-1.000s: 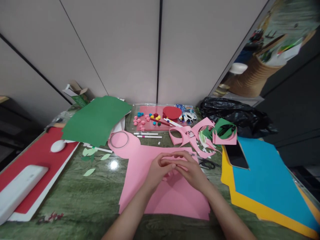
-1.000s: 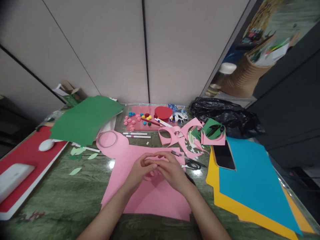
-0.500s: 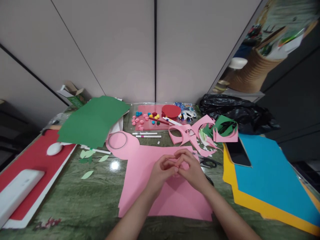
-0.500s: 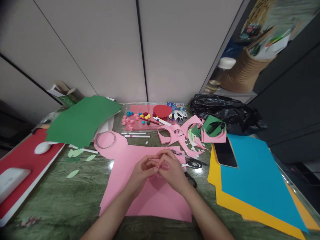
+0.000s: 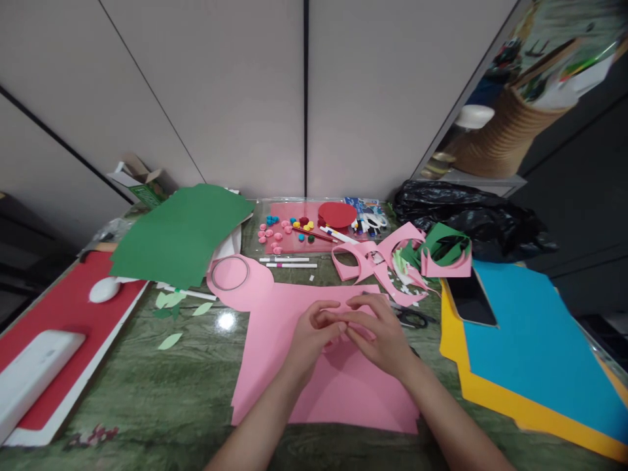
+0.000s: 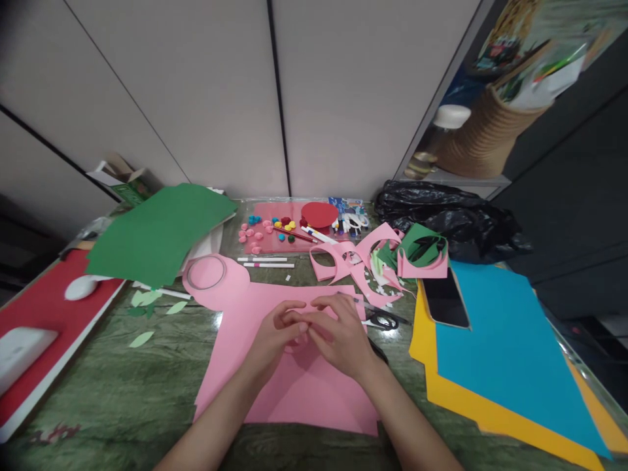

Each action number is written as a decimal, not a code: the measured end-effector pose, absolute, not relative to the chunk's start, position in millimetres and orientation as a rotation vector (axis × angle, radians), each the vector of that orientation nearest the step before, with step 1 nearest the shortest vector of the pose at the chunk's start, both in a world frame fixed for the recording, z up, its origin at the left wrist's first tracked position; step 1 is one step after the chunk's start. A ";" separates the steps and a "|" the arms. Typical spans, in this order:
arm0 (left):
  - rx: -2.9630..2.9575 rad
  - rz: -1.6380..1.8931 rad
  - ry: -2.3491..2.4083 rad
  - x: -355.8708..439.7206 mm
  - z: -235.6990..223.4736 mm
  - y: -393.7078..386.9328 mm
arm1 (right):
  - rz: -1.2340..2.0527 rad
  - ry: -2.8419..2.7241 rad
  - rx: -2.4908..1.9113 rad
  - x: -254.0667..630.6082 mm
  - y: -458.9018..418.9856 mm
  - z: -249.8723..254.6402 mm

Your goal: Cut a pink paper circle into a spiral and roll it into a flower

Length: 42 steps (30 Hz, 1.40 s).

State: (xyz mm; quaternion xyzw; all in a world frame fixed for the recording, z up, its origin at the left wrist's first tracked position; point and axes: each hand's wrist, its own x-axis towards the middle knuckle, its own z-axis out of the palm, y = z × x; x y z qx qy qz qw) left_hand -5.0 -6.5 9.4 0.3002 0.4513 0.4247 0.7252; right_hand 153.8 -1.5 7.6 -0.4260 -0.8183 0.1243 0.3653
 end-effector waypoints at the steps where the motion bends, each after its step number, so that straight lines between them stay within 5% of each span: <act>1: 0.670 0.931 1.001 -5.0 9.2 -6.4 | 0.356 -2.100 -1.097 153.5 -1.3 8.0; 8: 0.691 0.909 0.992 -6.0 8.0 -4.8 | 0.697 -2.052 -1.107 150.0 -0.3 10.5; 42: 0.819 0.971 0.970 -5.6 7.4 -5.0 | 0.641 -2.115 -1.085 148.1 2.1 8.2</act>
